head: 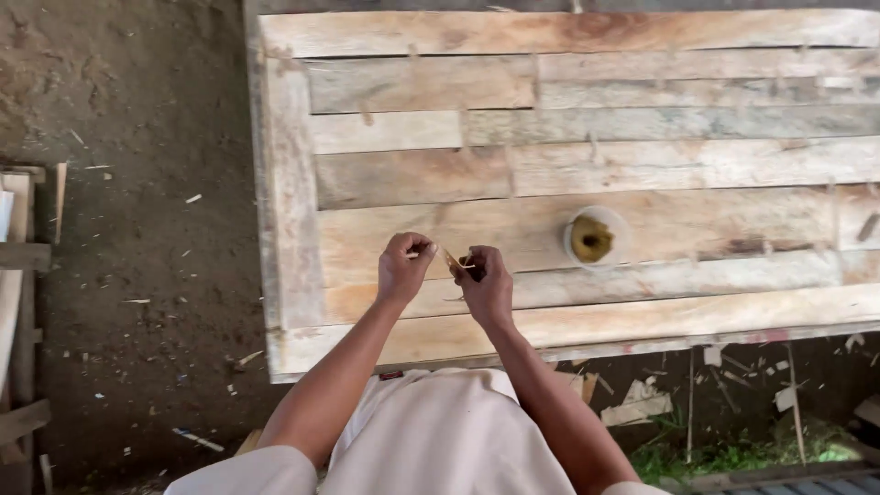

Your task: The person repeatedly scoops a brown paste from a small container and rubs it into gaps and joints on a wooden plank surface. The person uses a small stick to apply the paste and smooths it with fingers across multiple areas of the board.

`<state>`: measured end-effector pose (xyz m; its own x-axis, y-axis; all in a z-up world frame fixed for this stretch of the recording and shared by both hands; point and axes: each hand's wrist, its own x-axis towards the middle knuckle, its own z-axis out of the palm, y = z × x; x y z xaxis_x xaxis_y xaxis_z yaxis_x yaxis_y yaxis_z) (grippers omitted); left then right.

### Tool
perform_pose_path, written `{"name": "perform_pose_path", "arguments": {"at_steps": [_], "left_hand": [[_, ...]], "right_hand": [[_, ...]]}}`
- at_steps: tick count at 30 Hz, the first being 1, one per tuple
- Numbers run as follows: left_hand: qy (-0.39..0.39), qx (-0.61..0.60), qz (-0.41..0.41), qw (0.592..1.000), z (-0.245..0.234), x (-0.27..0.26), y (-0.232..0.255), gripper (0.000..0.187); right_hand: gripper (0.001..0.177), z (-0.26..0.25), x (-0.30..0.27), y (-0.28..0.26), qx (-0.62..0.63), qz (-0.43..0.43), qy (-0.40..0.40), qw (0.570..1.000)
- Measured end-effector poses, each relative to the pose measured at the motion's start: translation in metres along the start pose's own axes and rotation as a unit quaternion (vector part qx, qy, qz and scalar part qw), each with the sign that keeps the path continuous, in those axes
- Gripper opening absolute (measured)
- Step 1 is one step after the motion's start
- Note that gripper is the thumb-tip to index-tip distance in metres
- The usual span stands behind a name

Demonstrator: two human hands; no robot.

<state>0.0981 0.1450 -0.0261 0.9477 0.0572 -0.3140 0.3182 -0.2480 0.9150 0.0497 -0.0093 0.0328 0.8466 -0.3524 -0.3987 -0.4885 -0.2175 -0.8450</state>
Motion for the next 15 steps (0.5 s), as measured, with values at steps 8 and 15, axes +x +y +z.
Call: {"name": "perform_pose_path", "arguments": {"at_steps": [8, 15], "left_hand": [[-0.039, 0.004, 0.028, 0.999, -0.121, 0.064, -0.036, 0.014], [-0.018, -0.061, -0.013, 0.998, -0.142, 0.110, -0.068, 0.012]], "right_hand": [[0.041, 0.139, 0.012, -0.004, 0.094, 0.103, -0.047, 0.989], [0.038, 0.194, 0.036, -0.016, 0.116, 0.085, -0.037, 0.989]]}}
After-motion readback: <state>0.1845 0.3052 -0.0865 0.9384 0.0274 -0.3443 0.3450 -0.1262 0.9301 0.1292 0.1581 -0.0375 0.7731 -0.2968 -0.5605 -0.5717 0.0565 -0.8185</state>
